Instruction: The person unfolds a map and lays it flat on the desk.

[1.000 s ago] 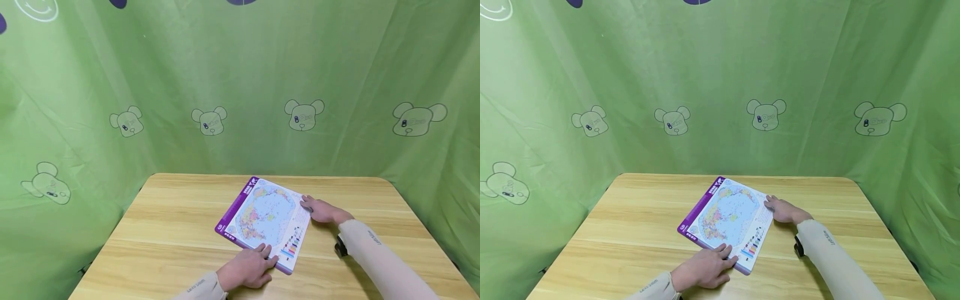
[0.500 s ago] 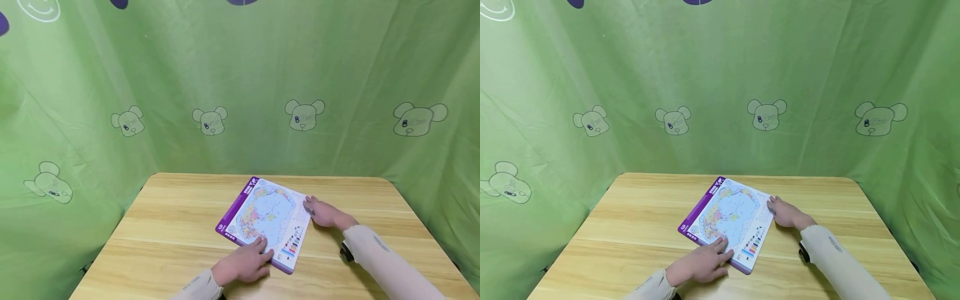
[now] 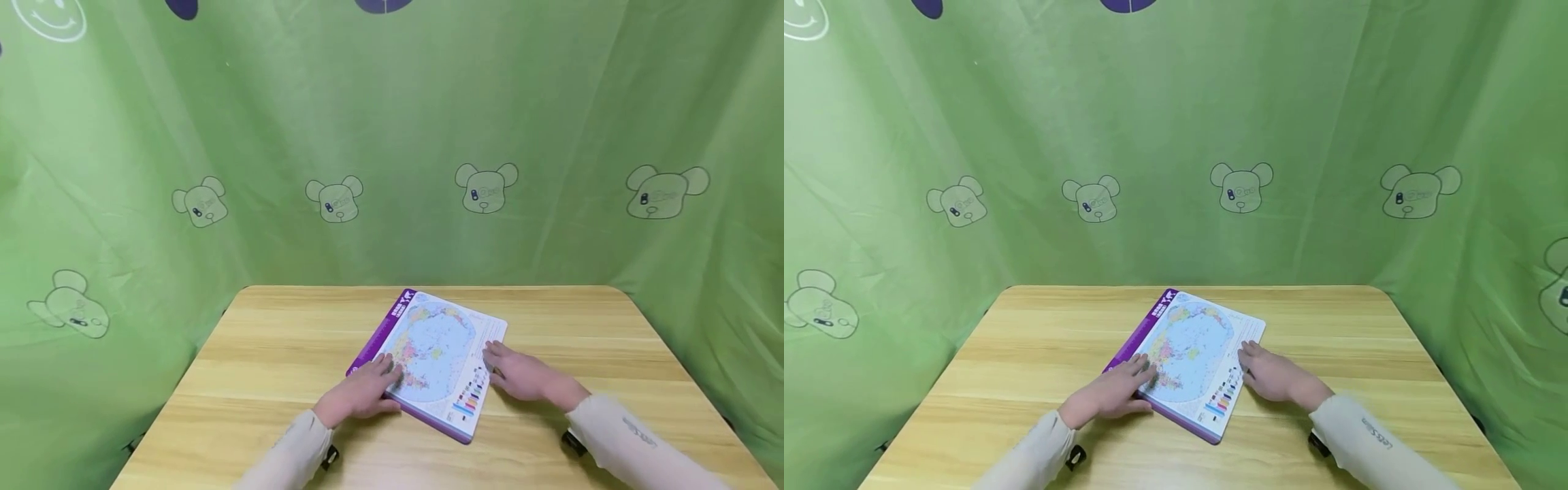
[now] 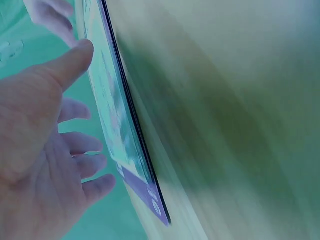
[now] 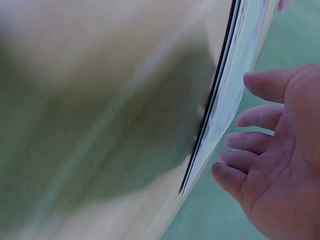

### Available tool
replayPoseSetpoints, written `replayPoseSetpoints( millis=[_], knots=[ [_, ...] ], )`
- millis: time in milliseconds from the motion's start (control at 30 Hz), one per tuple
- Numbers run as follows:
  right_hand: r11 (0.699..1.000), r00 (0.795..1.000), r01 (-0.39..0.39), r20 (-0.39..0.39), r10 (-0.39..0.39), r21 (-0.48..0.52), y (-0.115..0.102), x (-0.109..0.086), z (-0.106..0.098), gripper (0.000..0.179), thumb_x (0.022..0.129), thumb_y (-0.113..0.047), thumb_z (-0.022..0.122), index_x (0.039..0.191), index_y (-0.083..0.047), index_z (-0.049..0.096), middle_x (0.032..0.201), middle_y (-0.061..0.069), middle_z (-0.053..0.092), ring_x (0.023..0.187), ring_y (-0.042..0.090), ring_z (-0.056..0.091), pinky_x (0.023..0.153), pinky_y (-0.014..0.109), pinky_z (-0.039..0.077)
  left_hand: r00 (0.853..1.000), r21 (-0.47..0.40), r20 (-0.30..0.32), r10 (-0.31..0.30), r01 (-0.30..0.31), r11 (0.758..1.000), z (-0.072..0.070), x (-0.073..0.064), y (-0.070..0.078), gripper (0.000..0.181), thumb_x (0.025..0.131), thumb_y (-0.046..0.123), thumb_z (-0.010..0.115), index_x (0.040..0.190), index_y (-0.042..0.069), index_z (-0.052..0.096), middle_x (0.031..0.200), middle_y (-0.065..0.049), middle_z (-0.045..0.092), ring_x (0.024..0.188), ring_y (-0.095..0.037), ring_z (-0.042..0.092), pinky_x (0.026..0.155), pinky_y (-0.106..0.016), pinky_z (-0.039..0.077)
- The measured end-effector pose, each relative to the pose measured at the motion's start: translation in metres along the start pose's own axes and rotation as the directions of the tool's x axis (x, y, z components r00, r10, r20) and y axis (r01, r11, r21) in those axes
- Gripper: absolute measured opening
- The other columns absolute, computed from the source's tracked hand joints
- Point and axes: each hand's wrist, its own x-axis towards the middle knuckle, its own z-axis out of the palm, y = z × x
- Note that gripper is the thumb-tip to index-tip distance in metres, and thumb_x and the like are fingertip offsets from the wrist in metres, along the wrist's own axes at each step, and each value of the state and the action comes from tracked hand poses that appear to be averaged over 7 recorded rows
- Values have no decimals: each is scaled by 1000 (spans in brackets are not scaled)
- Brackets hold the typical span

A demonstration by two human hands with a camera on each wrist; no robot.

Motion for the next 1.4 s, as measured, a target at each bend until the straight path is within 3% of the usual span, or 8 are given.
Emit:
replayPoseSetpoints(
  millis=[333,767,1200,1400],
  knots=[
    [997,998,70,3,-70,-17,-38,-14,9,54,95,-25,56,131,13,46,140,32,37,130,45,34,106,54,31,1000,-48,-2,-20,20,999,-4,3,-22,86,84,55,61,145,2,33,150,-25,23,139,-37,19,113,-46,20],
    [982,986,167,19,-166,-82,-73,-28,14,56,93,-31,57,130,11,50,136,31,42,127,44,40,103,52,36,996,-86,54,-74,78,993,0,3,-36,90,81,61,59,148,8,30,153,-21,18,140,-33,20,113,-43,23],
    [979,984,179,38,-176,-98,-83,-31,21,54,94,-34,56,127,9,54,134,28,47,125,40,44,101,50,40,993,-76,81,-88,95,993,6,3,-37,82,85,57,56,147,9,33,153,-20,20,140,-32,20,112,-43,26],
    [974,981,191,47,-186,-123,-83,-31,24,53,94,-35,55,127,7,56,133,27,49,124,40,46,99,47,43,995,-80,60,-81,86,993,7,5,-38,82,85,56,57,148,9,32,153,-19,20,140,-31,20,111,-42,28]
  ],
)
